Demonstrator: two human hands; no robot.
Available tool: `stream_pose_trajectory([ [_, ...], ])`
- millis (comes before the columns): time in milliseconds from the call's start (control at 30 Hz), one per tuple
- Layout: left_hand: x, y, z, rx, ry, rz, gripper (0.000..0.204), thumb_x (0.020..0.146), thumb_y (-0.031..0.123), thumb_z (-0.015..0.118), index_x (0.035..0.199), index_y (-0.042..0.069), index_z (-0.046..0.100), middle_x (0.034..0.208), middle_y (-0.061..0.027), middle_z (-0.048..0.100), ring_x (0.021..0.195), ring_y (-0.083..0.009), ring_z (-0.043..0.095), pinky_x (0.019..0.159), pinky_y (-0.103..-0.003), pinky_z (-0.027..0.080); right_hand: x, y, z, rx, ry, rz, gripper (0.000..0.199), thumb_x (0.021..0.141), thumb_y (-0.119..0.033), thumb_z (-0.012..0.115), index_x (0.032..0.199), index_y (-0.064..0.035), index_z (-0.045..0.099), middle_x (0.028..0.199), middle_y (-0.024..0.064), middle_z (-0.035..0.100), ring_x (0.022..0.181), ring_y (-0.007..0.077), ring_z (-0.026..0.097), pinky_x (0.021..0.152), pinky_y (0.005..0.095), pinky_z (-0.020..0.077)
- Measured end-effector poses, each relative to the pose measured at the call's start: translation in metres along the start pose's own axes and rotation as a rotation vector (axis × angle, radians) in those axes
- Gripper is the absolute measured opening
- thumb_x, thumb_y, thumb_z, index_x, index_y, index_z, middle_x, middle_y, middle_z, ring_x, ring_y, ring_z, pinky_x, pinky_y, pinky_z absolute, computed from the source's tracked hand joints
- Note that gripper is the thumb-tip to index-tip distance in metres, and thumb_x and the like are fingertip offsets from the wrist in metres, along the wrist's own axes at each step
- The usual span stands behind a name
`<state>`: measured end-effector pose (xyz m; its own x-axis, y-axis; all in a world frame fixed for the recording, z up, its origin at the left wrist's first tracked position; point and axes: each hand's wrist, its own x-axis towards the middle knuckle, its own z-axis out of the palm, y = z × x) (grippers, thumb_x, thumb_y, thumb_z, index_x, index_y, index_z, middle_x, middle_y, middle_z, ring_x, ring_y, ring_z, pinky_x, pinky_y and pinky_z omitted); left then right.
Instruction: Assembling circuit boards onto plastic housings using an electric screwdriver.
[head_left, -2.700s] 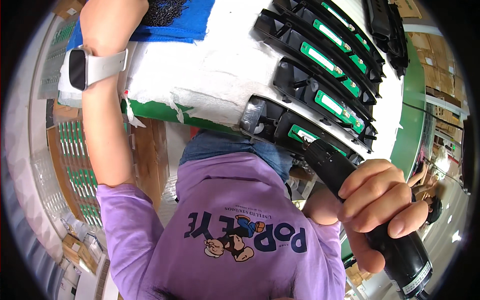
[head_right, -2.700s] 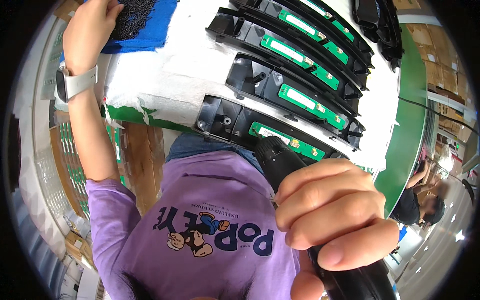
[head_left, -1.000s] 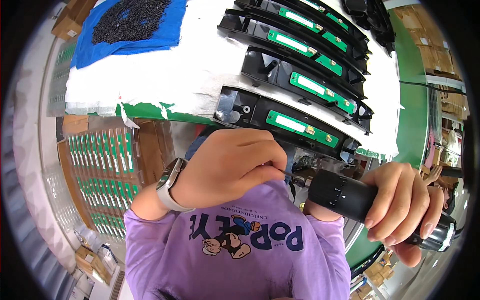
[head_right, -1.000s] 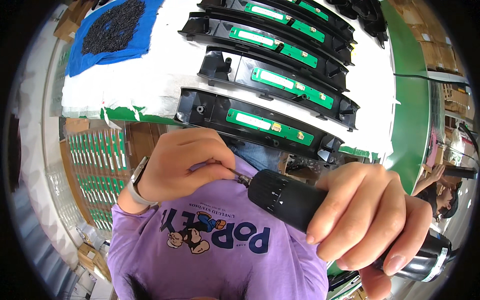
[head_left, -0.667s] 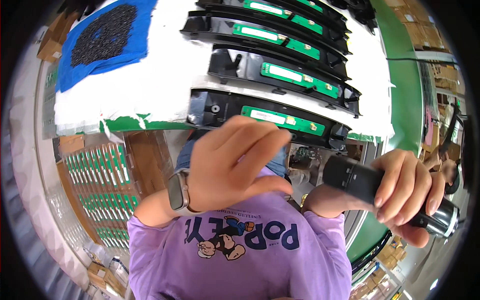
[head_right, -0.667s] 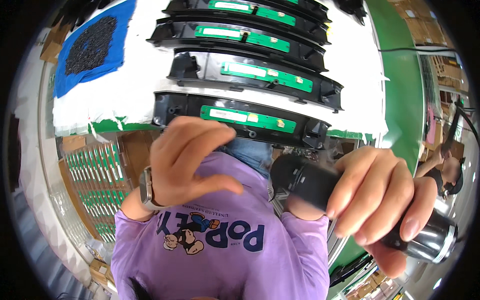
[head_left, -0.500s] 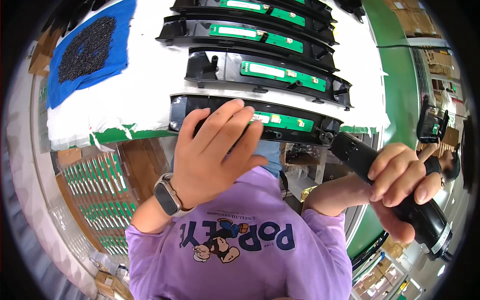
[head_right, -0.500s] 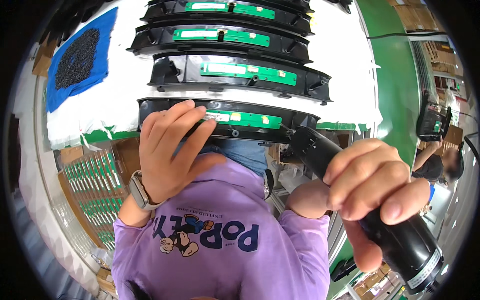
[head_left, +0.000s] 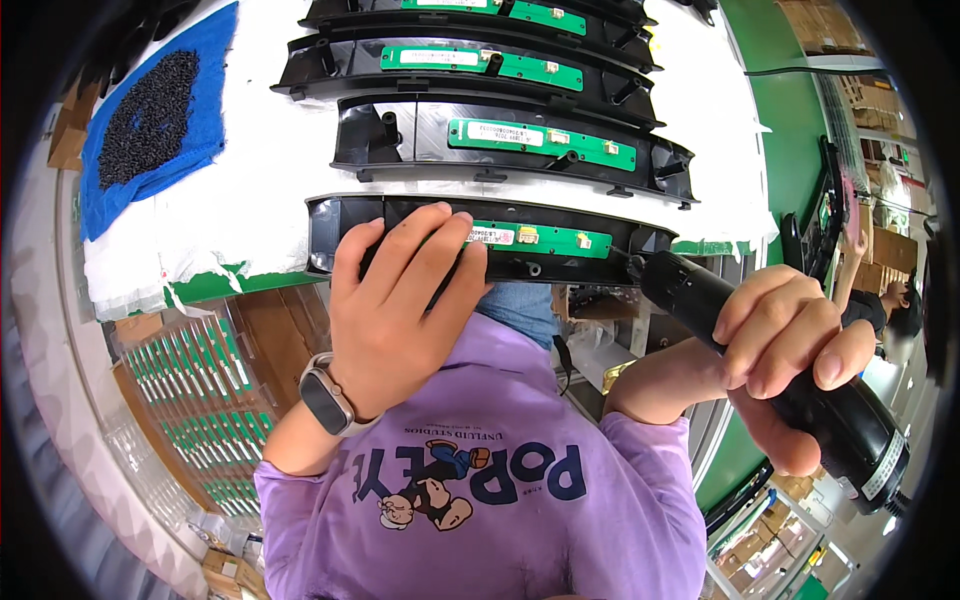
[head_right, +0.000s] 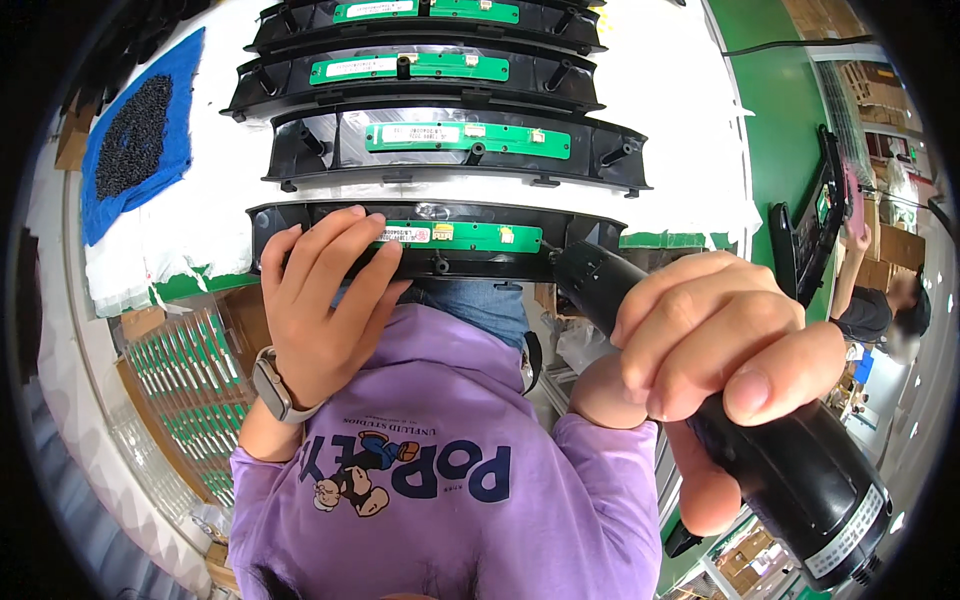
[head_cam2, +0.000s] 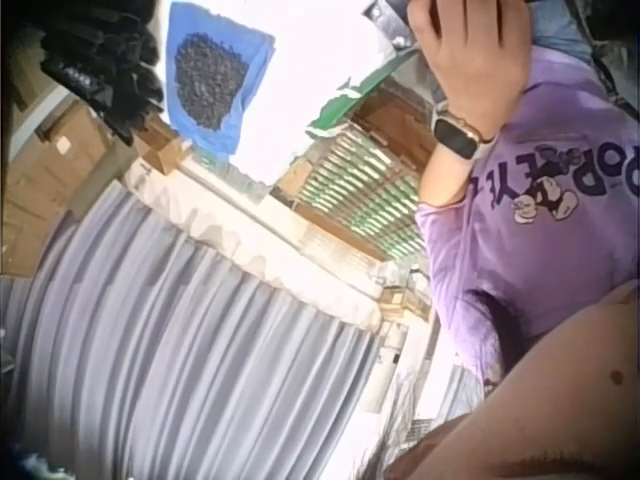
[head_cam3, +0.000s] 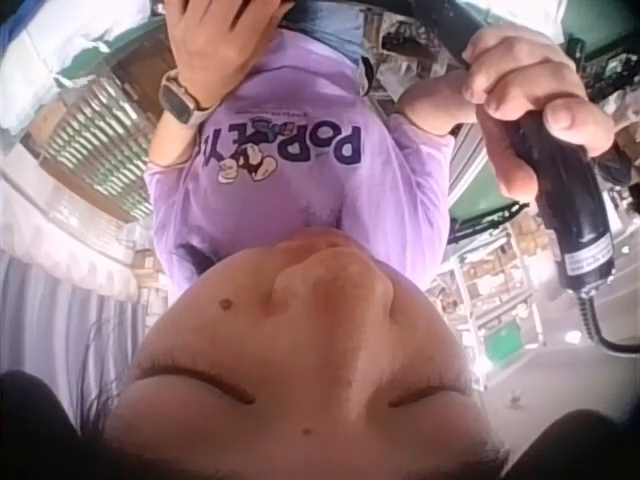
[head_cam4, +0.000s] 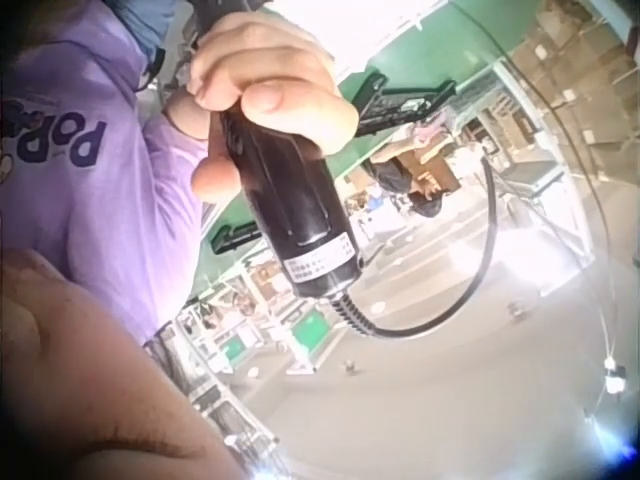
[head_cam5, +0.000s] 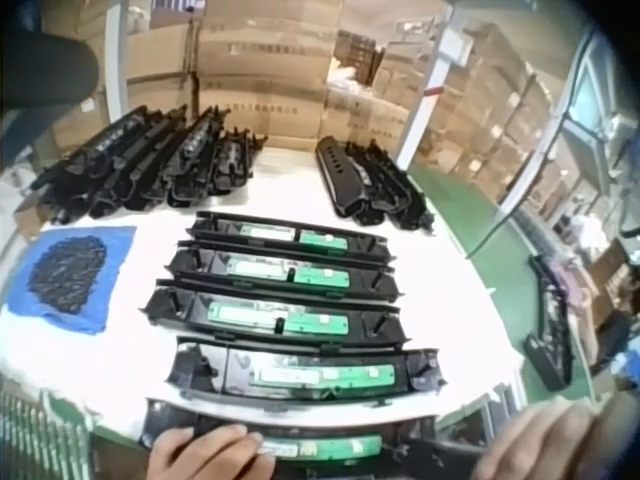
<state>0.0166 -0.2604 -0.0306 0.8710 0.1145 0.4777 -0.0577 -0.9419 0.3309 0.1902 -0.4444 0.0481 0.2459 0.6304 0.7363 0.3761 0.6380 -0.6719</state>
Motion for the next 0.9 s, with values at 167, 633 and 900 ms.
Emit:
stream_pose_trajectory([
  [167, 0.000, 0.001, 0.002, 0.011, 0.008, -0.006, 0.035, 0.064, 0.011, 0.072, 0.098, 0.007, 0.063, 0.107, -0.0075, 0.060, 0.104, -0.0246, 0.056, 0.087, -0.041, 0.036, -0.001, 0.001, 0.003, -0.021, 0.009, 0.037, 0.052, 0.076, -0.045, 0.071, 0.101, -0.0084, 0.046, 0.067, -0.0029, 0.055, 0.045, 0.0070, 0.054, 0.045, 0.0217, 0.0445],
  [633, 0.001, 0.001, 0.003, 0.079, 0.075, 0.037, 0.024, 0.073, 0.016, 0.065, 0.095, 0.007, 0.061, 0.106, -0.0061, 0.059, 0.103, -0.0226, 0.055, 0.086, -0.043, 0.040, 0.018, 0.008, 0.007, 0.014, -0.154, 0.090, 0.040, 0.074, -0.032, 0.072, 0.092, -0.0082, 0.044, 0.063, -0.0017, 0.055, 0.042, 0.0107, 0.053, 0.041, 0.0237, 0.0438],
  [900, -0.003, 0.014, 0.003, 0.033, 0.087, -0.067, 0.038, 0.066, 0.017, 0.073, 0.101, 0.010, 0.060, 0.116, -0.0096, 0.055, 0.111, -0.0277, 0.052, 0.092, -0.049, 0.036, 0.028, -0.018, -0.006, 0.107, 0.180, 0.044, 0.055, 0.074, -0.021, 0.076, 0.112, -0.0016, 0.042, 0.069, 0.0047, 0.056, 0.049, 0.0139, 0.053, 0.045, 0.0262, 0.0418],
])
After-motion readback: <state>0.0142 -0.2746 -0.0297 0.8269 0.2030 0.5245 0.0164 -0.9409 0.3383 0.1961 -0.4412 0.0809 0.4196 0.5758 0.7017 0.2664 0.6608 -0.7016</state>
